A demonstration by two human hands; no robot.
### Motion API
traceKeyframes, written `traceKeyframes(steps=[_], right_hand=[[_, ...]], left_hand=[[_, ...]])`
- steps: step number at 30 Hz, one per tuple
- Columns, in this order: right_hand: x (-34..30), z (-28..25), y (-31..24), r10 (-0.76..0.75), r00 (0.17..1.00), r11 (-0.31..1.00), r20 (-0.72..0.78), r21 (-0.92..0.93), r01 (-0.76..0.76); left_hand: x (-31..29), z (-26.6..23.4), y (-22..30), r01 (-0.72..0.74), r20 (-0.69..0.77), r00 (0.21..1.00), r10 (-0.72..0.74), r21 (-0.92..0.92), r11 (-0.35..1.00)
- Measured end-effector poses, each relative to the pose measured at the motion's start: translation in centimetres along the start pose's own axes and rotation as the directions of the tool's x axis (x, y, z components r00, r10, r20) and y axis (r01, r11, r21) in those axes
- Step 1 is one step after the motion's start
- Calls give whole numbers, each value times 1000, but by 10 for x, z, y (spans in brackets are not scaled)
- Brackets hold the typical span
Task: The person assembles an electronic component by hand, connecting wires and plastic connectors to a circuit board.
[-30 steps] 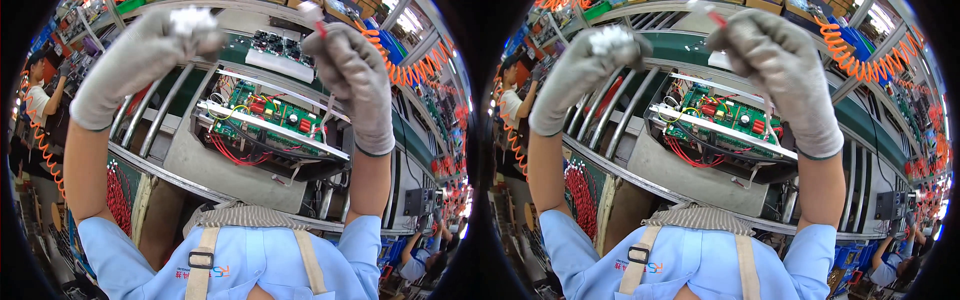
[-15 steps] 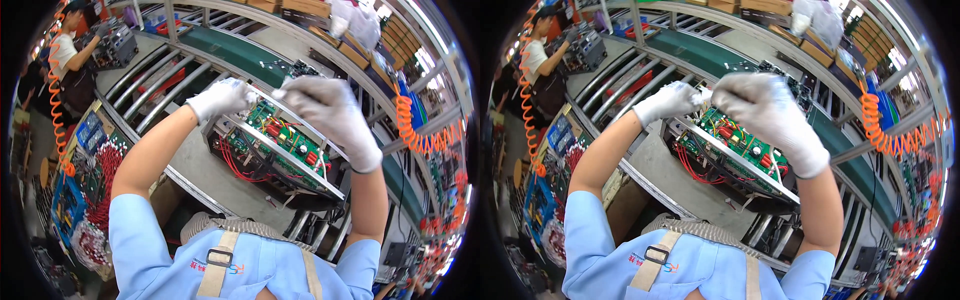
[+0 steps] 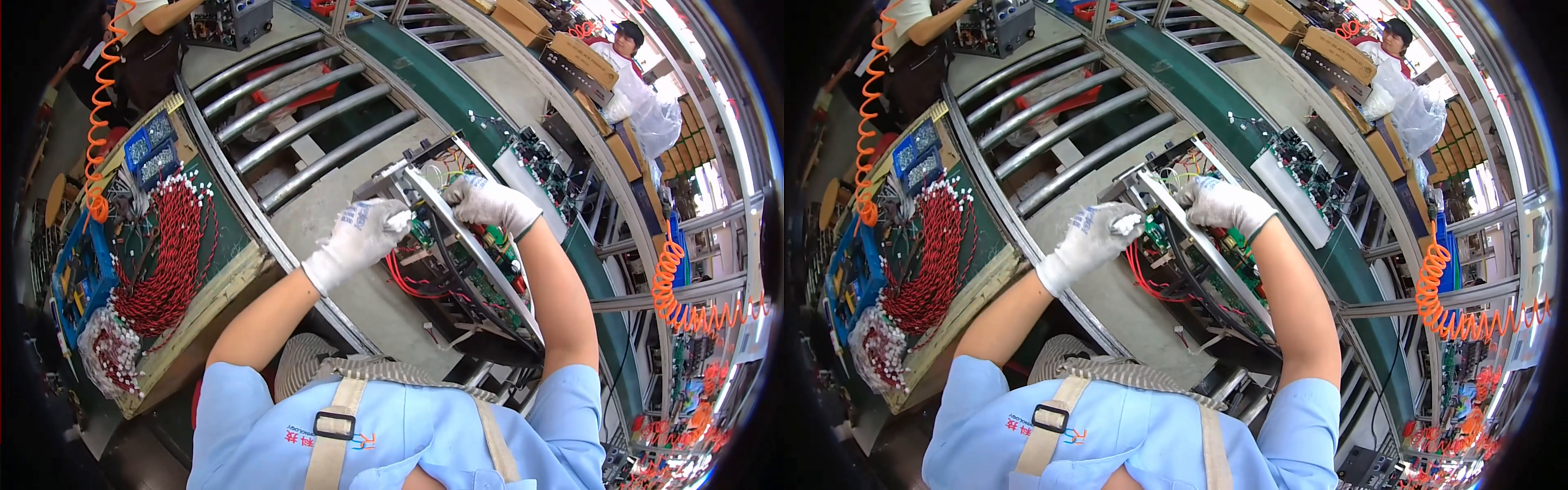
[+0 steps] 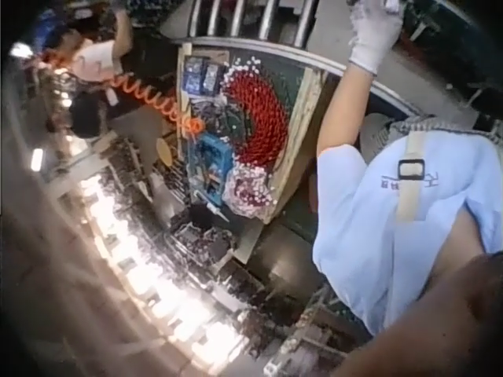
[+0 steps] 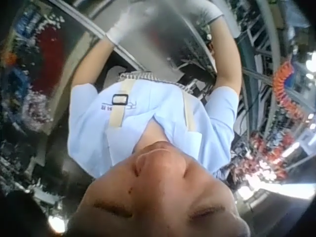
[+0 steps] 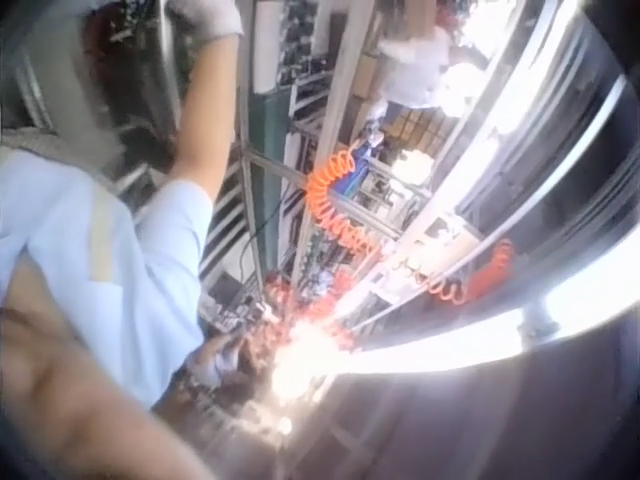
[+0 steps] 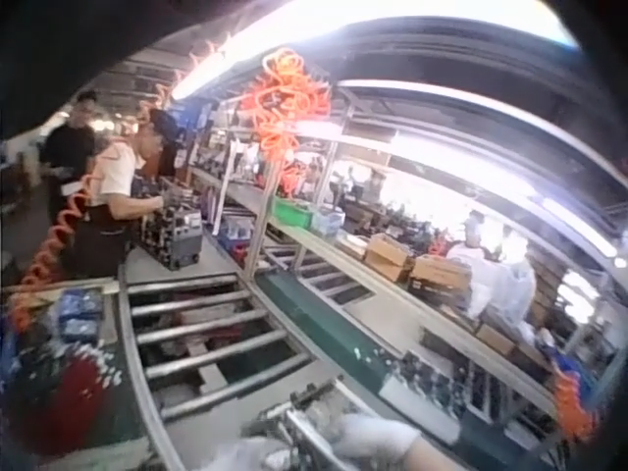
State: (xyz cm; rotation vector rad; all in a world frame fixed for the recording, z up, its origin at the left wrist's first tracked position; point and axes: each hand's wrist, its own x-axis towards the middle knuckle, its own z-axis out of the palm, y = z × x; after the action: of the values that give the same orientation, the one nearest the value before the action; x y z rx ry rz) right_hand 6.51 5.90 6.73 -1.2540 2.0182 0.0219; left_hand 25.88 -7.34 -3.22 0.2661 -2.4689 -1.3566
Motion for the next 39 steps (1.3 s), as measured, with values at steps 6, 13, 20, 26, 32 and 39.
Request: traceKeyframes(steps=[6,13,20,26,32,39], right_hand=[[20,7,16,-43,998,936,-41,347,54],[27,5,20,-59,998,899,5,435,51],[-24,-15,-9,20,998,816,-55,578,16],[-46,13,-41,-43,822,882,-568,365,299],[-30,27,-89,-18,930,848,-368,486,209],[-5,29,-90,-37,885,916,-464,339,216]], left_hand=[[5,32,0,88,-57,995,-84,70,994],[16,37,-10,155,-71,987,-147,127,980],[12,1,-22,-135,-75,982,174,370,919],[-11,-33,-59,18,-47,999,-6,257,966],[0,-60,-29,417,388,902,-188,-677,606],[19,-52,-27,422,447,892,-74,-760,494]])
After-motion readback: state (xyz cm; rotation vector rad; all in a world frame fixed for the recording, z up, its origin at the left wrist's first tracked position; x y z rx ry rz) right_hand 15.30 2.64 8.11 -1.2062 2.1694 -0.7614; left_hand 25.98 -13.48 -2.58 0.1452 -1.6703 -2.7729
